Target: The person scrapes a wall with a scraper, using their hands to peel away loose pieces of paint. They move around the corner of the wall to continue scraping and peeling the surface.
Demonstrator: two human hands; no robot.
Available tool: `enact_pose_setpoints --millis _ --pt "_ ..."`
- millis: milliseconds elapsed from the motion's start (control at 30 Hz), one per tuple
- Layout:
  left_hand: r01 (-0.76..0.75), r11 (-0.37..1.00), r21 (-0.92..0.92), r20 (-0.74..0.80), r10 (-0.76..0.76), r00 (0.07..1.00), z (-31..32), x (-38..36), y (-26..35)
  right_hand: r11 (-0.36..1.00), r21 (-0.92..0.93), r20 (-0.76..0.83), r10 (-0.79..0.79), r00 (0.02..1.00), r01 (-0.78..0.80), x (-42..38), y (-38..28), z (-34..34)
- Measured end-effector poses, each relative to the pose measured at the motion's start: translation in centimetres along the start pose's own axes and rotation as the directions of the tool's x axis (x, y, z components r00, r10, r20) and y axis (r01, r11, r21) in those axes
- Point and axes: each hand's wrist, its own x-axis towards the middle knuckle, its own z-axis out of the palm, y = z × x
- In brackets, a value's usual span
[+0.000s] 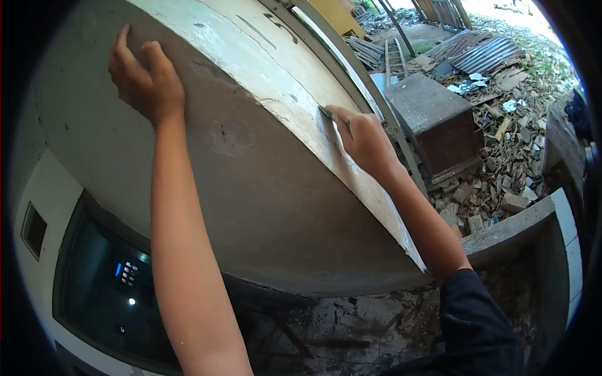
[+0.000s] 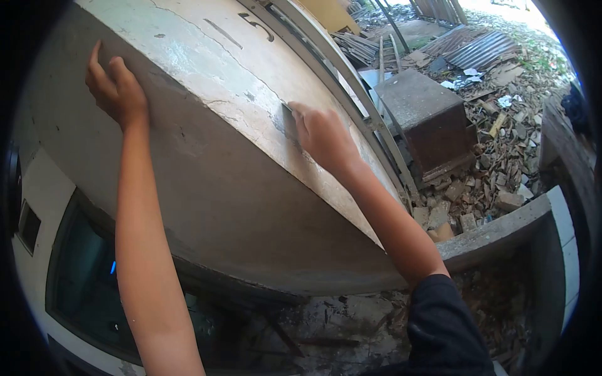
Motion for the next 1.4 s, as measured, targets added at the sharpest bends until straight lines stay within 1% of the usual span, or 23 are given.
enact_pose_setpoints --millis 33,67,167,233,300,367,467,500,567,600,700,733,800,833,900,933,1033,1067,1100,1167,1267,1367,1400 --pt "0.004 1.000 -0.004 0.006 -0.004 1.000 0.0 0.0 0.1 1.000 0.003 -0.019 -0.015 1.000 0.016 0.4 0.0 0.1" --pt "0.008 1.000 -0.009 0.011 -0.008 1.000 0.0 0.0 0.1 0.999 -0.046 0.017 0.018 1.000 -0.017 0.5 -0.1 -0.1" --pt "0.008 1.000 0.011 -0.017 -0.007 1.000 0.2 0.0 -0.1 0.993 -0.117 -0.043 -0.007 0.999 0.002 0.1 -0.1 0.7" --pt "0.004 1.000 0.010 -0.022 -0.003 1.000 0.2 0.0 -0.2 0.990 -0.098 -0.213 -0.118 0.970 0.099 0.7 1.0 1.2" --pt "0.004 1.000 0.009 -0.023 -0.004 1.000 0.2 0.0 -0.2 0.991 -0.136 -0.247 -0.046 0.968 0.013 0.8 1.3 -0.2" --pt "0.009 1.000 0.008 -0.018 -0.009 1.000 0.2 0.1 -0.2 0.992 -0.114 -0.309 -0.081 0.947 0.048 1.2 1.2 -1.2" --pt "0.012 1.000 0.025 -0.015 -0.012 1.000 0.2 0.0 -0.3 0.998 0.033 -0.111 0.050 0.993 -0.047 1.1 -2.3 -2.2" --pt "0.020 1.000 0.022 -0.011 -0.020 1.000 0.2 0.0 -0.3 0.991 0.005 -0.179 -0.128 0.976 0.131 1.1 -2.3 -1.2" --pt "0.034 0.999 0.012 -0.007 -0.034 0.999 0.1 -0.1 -0.1 0.990 -0.015 -0.068 -0.138 0.988 0.137 1.4 -2.6 0.0" --pt "0.033 0.999 0.002 -0.006 -0.033 0.999 0.2 -0.1 0.0 0.973 -0.124 -0.077 -0.206 0.975 0.196 1.8 -2.2 0.7" --pt "0.023 1.000 -0.014 -0.008 -0.023 1.000 0.2 0.0 -0.2 0.962 -0.226 -0.025 -0.163 0.986 0.154 3.9 -0.4 1.8" --pt "0.019 1.000 -0.012 -0.006 -0.019 1.000 0.2 0.0 -0.2 0.932 -0.341 0.031 -0.117 0.993 0.120 4.6 0.3 1.9" --pt "0.024 1.000 -0.003 0.001 -0.024 1.000 0.2 -0.1 -0.2 0.919 -0.394 0.036 0.020 0.999 -0.004 5.8 4.4 3.2" --pt "0.030 1.000 0.006 0.003 -0.030 1.000 0.1 -0.2 -0.1 0.906 -0.419 0.032 0.086 0.996 -0.064 6.1 5.2 3.0" --pt "0.040 0.999 0.009 -0.002 -0.040 0.999 0.0 0.0 0.1 0.961 -0.273 -0.105 0.012 0.994 -0.041 5.0 6.3 1.6" --pt "0.047 0.999 0.002 -0.004 -0.047 0.999 0.0 -0.1 0.2 0.980 -0.196 -0.175 -0.019 0.984 -0.016 4.5 5.4 1.2" --pt "0.027 0.999 -0.023 0.005 -0.027 1.000 0.0 0.2 0.0 0.995 -0.080 -0.101 -0.061 0.993 0.053 2.6 0.9 -0.6" --pt "0.024 0.999 -0.032 0.011 -0.023 1.000 0.0 0.1 0.0 0.991 -0.079 -0.068 -0.116 0.991 0.110 2.5 0.6 -0.2" --pt "0.033 0.999 -0.028 0.017 -0.033 0.999 0.0 0.0 0.0 0.991 -0.118 0.020 -0.063 0.998 0.065 2.2 -0.8 -0.6" --pt "0.054 0.998 -0.015 0.020 -0.053 0.998 0.0 0.0 0.0 0.973 -0.194 0.033 -0.124 0.992 0.128 2.1 -1.6 -0.5" --pt "0.074 0.997 -0.001 0.026 -0.074 0.997 0.0 0.0 0.1 0.974 -0.185 0.015 -0.127 0.992 0.128 2.4 -1.1 0.0" --pt "0.082 0.997 -0.007 0.024 -0.082 0.996 0.0 0.0 0.3 0.944 -0.286 0.049 -0.155 0.987 0.163 3.1 -1.5 0.3" --pt "0.075 0.997 -0.011 0.022 -0.075 0.997 0.0 0.0 0.2 0.952 -0.273 0.038 -0.131 0.991 0.137 3.2 -1.5 0.4"
